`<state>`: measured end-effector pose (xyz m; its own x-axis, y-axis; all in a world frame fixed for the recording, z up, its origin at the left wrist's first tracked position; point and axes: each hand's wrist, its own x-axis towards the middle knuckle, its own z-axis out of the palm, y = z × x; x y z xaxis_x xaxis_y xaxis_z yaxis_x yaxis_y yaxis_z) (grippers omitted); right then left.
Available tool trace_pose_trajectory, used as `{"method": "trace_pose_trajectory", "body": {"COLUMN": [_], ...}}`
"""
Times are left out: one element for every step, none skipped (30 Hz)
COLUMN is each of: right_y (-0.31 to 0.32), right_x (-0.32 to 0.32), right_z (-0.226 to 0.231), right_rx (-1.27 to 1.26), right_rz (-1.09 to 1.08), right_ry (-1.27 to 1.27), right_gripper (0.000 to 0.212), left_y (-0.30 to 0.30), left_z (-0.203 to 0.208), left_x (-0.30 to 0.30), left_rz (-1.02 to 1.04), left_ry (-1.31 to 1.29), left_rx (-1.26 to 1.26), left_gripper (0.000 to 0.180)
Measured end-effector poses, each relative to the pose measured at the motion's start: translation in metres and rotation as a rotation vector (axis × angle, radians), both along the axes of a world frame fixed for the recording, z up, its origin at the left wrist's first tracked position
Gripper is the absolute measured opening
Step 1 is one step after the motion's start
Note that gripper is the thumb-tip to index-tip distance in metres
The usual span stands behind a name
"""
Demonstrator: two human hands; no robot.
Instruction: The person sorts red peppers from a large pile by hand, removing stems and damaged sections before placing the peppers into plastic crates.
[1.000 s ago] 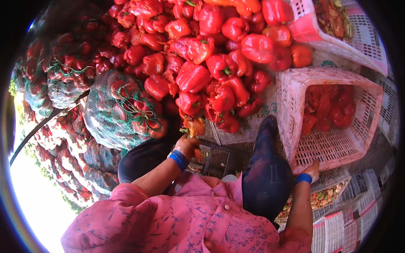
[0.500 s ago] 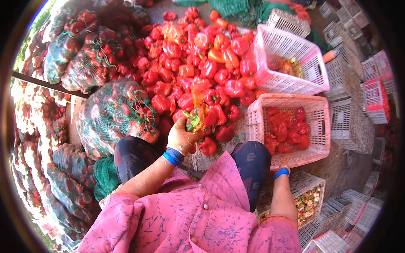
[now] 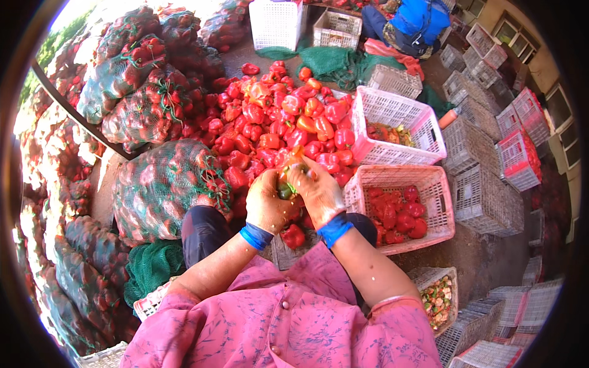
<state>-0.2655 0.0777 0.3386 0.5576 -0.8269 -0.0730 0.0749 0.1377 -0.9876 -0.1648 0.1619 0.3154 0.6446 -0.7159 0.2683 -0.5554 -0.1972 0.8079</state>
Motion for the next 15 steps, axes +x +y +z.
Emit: {"method": "trace_pose_trajectory", "body": {"right_y": [-0.007,-0.015,-0.025,-0.035,-0.045,-0.057,-0.067,-0.076,-0.083,-0.089,-0.093,-0.095,-0.098,-0.102,-0.108], "right_x": [0.012,0.018,0.026,0.035,0.041,0.043,0.047,0.050,0.052,0.054,0.057,0.060,0.063,0.067,0.071], "right_z": [-0.005,-0.011,-0.019,-0.027,-0.036,-0.043,-0.051,-0.059,-0.067,-0.074,-0.083,-0.091,-0.099,-0.106,-0.111], "right_rx": [-0.002,-0.010,-0.036,-0.045,-0.015,-0.338,-0.375,-0.388,-0.400,-0.397,-0.392,-0.384,-0.367,-0.367,-0.340], "right_rz": [-0.026,-0.007,0.022,0.035,0.027,-0.023,0.007,0.033,0.053,0.076,0.053,0.028,0.010,-0.010,-0.018], "right_ry": [0.042,0.026,-0.027,-0.053,-0.026,0.122,0.152,0.205,0.251,0.280,0.232,0.188,0.162,0.221,0.240], "right_gripper": [0.047,0.044,0.043,0.042,0.041,0.041,0.042,0.042,0.042,0.047,0.048,0.049,0.049,0.052,0.053], "left_y": [-0.004,-0.009,-0.016,-0.024,-0.029,-0.037,-0.043,-0.052,-0.060,-0.067,-0.073,-0.078,-0.083,-0.090,-0.093], "left_z": [0.000,-0.001,-0.002,-0.005,-0.008,-0.013,-0.019,-0.025,-0.032,-0.039,-0.046,-0.052,-0.058,-0.064,-0.069], "left_x": [0.004,0.009,0.017,0.026,0.033,0.041,0.049,0.056,0.063,0.068,0.072,0.077,0.081,0.082,0.086], "left_rz": [0.001,-0.039,-0.083,-0.120,-0.297,-0.337,-0.410,-0.368,-0.354,-0.341,-0.331,-0.322,-0.301,-0.312,-0.328], "left_ry": [0.058,0.136,0.228,0.320,0.613,0.731,0.787,0.810,0.806,0.806,0.853,0.903,0.969,0.939,0.975], "left_rx": [0.071,0.024,0.005,0.032,-0.169,-0.202,-0.277,-0.240,-0.235,-0.227,-0.196,-0.162,-0.111,-0.121,-0.143], "left_gripper": [0.044,0.044,0.045,0.045,0.048,0.050,0.052,0.050,0.048,0.045,0.042,0.038,0.034,0.027,0.028]}}
